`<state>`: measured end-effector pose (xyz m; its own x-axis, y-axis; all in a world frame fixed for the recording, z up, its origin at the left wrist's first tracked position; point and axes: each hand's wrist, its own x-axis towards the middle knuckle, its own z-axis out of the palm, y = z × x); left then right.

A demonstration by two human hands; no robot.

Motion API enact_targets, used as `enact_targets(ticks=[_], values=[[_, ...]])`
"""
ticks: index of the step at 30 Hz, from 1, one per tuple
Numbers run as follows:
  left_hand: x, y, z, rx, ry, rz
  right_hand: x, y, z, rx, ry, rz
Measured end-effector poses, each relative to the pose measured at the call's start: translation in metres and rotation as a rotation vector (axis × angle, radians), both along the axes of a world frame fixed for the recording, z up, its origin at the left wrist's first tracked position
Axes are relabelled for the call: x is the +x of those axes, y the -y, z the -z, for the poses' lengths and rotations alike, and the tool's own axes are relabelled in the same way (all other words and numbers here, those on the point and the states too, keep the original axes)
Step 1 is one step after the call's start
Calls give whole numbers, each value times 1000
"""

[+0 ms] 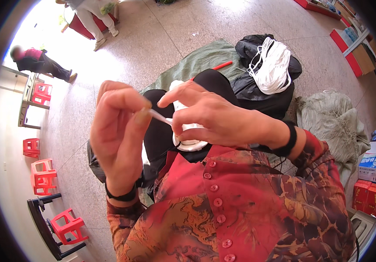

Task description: Lacing multiple pairs of white athletic shoes.

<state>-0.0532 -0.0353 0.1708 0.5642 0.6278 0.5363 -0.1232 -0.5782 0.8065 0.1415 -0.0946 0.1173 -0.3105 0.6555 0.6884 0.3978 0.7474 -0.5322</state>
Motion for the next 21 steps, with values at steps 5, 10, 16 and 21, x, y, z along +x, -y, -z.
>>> enact_targets(ticks=[5,10,16,21], values=[[13,-4,54,-116,36,-236,-1,-28,31,-275,-262,-63],[4,0,105,-817,-178,301,-6,-31,47,-646,-609,-88],[-29,-12,106,-1089,208,473,38,20,13,-765,-1019,15],[-24,-18,125,-803,-411,-44,45,36,29,-829,-683,45]])
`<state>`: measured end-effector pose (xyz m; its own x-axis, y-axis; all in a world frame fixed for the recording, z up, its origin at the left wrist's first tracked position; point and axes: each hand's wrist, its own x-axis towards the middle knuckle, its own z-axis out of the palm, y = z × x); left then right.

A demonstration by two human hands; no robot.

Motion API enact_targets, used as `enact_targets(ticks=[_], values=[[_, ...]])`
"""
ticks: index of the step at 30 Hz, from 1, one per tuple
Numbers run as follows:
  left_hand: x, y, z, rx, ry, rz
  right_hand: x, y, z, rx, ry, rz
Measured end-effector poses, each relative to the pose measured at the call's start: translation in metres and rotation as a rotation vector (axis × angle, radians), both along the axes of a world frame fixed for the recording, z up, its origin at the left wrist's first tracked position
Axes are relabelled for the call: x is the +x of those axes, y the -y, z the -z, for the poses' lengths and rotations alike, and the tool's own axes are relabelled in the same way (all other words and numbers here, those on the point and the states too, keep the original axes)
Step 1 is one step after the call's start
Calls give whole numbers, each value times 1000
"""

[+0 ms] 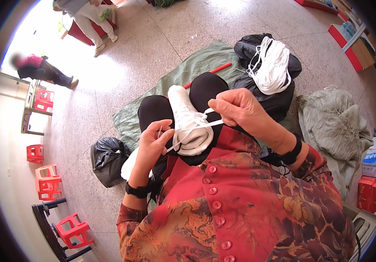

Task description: Lacing multiple pairs of white athletic shoes.

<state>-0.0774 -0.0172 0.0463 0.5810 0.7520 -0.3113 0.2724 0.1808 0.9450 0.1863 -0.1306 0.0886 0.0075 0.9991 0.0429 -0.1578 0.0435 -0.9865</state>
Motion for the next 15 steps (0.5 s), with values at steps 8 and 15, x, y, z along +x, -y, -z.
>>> enact_targets(ticks=[8,15], values=[[25,-29,-4,565,-349,405,-6,-5,16,-13,-20,30],[27,-11,12,1066,-379,271,17,8,15,-39,-45,104]])
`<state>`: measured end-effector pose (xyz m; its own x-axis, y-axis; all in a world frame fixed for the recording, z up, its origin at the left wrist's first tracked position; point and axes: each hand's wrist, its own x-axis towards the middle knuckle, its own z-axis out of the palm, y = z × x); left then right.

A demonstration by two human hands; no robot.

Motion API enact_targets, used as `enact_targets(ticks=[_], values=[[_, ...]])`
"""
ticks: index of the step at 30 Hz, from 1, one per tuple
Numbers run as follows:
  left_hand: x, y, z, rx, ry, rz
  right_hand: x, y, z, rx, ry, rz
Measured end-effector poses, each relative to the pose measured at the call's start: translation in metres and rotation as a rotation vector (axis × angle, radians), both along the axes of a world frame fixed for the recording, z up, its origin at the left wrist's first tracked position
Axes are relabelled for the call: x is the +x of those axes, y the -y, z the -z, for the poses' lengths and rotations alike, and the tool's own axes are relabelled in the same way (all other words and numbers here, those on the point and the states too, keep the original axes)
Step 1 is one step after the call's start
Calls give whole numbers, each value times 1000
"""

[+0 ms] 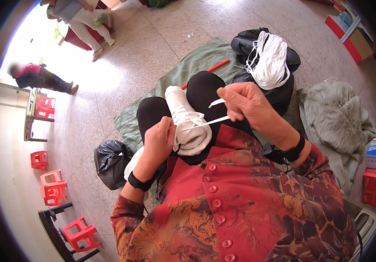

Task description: Lacing multiple pairs of white athletic shoes.

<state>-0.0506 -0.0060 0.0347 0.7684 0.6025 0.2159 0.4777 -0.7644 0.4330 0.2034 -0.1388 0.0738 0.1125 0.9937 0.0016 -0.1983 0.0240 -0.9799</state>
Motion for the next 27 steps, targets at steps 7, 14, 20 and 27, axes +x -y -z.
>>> enact_targets(ticks=[7,14,20,27], values=[[-19,16,6,-145,84,102,51,45,-33,210,194,255],[17,-19,1,-586,69,-13,-25,17,21,319,788,-95],[36,-25,-5,-483,-102,94,-92,-19,55,369,1122,-268],[39,-24,0,172,-42,-123,-95,-24,69,385,1014,-243]])
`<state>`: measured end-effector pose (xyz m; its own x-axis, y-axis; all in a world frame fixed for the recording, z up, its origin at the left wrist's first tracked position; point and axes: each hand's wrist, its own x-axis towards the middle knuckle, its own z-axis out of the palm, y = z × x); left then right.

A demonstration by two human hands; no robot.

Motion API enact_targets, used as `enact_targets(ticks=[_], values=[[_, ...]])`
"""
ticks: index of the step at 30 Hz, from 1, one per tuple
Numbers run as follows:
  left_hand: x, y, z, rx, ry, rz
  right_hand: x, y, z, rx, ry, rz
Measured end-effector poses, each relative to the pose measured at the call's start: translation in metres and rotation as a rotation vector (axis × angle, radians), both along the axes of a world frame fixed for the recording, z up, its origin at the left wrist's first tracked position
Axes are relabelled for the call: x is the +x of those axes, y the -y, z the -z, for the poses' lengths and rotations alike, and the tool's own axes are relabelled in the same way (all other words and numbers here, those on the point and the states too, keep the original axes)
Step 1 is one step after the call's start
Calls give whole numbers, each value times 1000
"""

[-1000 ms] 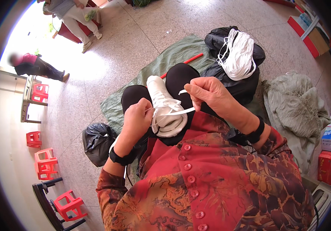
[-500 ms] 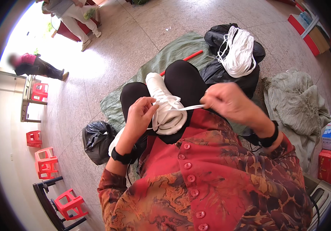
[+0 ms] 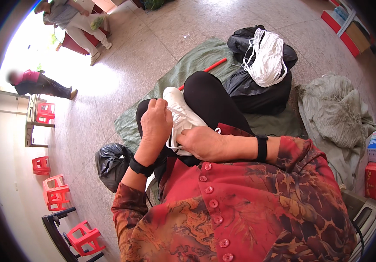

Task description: Lacing multiple pairs of white athletic shoes.

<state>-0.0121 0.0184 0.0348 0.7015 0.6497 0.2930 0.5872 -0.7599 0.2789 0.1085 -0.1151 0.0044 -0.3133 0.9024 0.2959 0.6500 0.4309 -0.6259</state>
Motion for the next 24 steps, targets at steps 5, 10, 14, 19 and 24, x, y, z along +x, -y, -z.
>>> enact_targets(ticks=[5,10,14,19,24], values=[[2,-8,-7,-896,263,-9,-4,-1,-10,-104,-87,-13],[9,-8,-17,-1214,198,186,-7,-6,-65,-265,-308,-260],[5,-5,-32,-1131,184,245,20,-7,-112,-179,-460,-326],[-16,11,-47,-758,173,581,69,-24,-123,-38,-447,-7],[-37,23,-40,-1137,560,323,122,-22,-117,218,-299,296]])
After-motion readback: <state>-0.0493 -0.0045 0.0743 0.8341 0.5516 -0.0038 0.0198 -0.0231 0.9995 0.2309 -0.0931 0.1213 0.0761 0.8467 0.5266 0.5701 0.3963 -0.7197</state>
